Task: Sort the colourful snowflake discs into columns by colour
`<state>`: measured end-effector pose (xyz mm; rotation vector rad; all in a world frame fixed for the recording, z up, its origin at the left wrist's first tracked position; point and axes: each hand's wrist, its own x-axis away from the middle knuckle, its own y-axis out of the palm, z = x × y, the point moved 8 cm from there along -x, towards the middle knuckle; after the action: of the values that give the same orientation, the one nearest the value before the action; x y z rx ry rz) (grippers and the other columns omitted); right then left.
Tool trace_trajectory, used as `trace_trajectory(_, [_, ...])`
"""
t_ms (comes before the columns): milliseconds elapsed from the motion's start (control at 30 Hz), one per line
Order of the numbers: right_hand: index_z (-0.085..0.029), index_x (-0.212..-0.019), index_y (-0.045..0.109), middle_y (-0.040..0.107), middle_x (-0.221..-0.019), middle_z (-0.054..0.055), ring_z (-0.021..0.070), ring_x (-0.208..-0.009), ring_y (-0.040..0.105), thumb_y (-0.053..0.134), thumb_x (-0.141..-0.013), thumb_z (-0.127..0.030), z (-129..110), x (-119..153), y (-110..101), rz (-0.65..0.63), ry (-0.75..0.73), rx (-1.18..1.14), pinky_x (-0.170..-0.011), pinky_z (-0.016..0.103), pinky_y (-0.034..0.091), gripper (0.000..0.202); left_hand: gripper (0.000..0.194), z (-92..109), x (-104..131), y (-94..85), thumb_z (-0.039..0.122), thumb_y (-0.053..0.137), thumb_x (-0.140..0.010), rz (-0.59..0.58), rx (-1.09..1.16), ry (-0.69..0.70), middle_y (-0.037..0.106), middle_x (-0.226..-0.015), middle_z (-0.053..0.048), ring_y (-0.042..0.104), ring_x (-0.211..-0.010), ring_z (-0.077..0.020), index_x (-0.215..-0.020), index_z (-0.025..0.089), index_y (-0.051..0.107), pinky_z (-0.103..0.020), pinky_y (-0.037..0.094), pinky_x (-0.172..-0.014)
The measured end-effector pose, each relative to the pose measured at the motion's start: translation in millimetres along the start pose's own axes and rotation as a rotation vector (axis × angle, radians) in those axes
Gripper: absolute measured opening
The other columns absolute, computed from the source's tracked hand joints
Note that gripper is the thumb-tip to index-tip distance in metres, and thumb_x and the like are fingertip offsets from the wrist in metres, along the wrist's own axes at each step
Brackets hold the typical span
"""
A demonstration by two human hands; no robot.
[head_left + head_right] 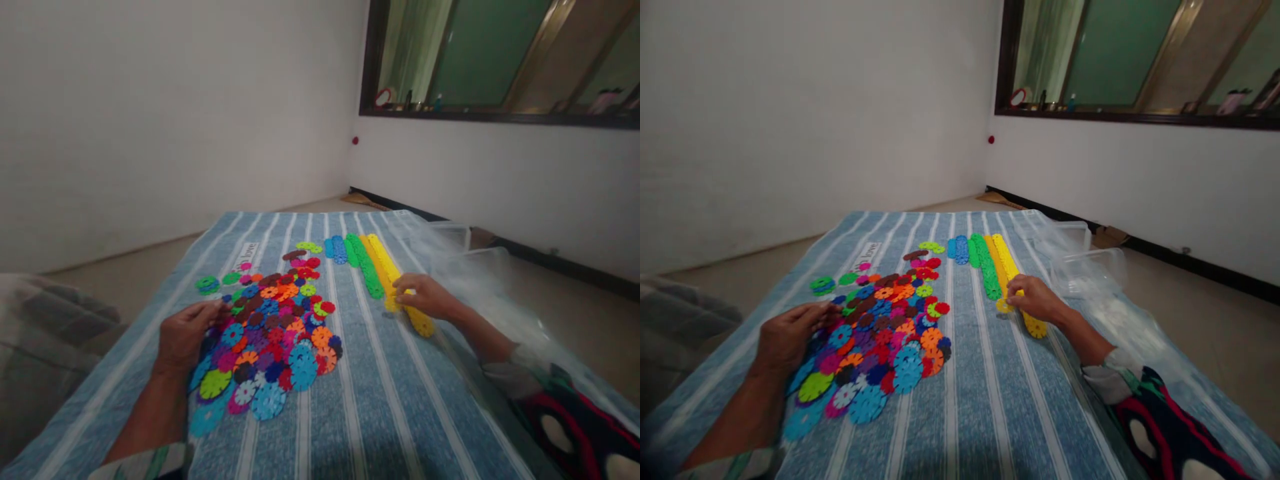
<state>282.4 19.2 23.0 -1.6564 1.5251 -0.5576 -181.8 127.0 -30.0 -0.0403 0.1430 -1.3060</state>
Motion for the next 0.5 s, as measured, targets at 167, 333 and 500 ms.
trace_trajectory(167, [-0.018, -0.068, 0.066, 0.068, -0.101, 0.009, 0.0209, -0.096, 0.063, 0.061, -0.078, -0.026, 29, 40, -14, -0.079, 0.085, 0.033, -0.091, 0.036, 0.044, 0.014, 0.024, -3, -2, -0.3, 0.031, 0.075, -0.053, 0.003, -0.002, -0.013, 0.073, -0.069, -0.003, 0.065, -0.059, -0.0166, -0.071, 0.015, 0.072, -0.027, 0.055, -0.058])
trace_trajectory(333, [-0.018, -0.067, 0.066, 0.068, -0.096, 0.008, 0.0210, -0.093, 0.063, 0.061, -0.077, -0.027, 39, 57, -9, -0.143, 0.115, 0.035, -0.089, 0.034, 0.045, 0.014, 0.025, -6, -4, -2.0, 0.033, 0.076, -0.055, 0.015, -0.041, -0.017, 0.074, -0.070, -0.001, 0.066, -0.061, -0.0175, -0.074, 0.017, 0.072, -0.027, 0.055, -0.058])
trace_trajectory(500, [-0.018, -0.067, 0.065, 0.068, -0.093, 0.007, 0.0206, -0.091, 0.064, 0.059, -0.076, -0.025, 46, 61, -5, -0.134, 0.138, 0.061, -0.088, 0.033, 0.046, 0.014, 0.027, -6, -3, -1.3, 0.032, 0.077, -0.055, 0.005, -0.018, -0.019, 0.074, -0.070, -0.002, 0.065, -0.060, -0.0171, -0.074, 0.014, 0.071, -0.027, 0.055, -0.058])
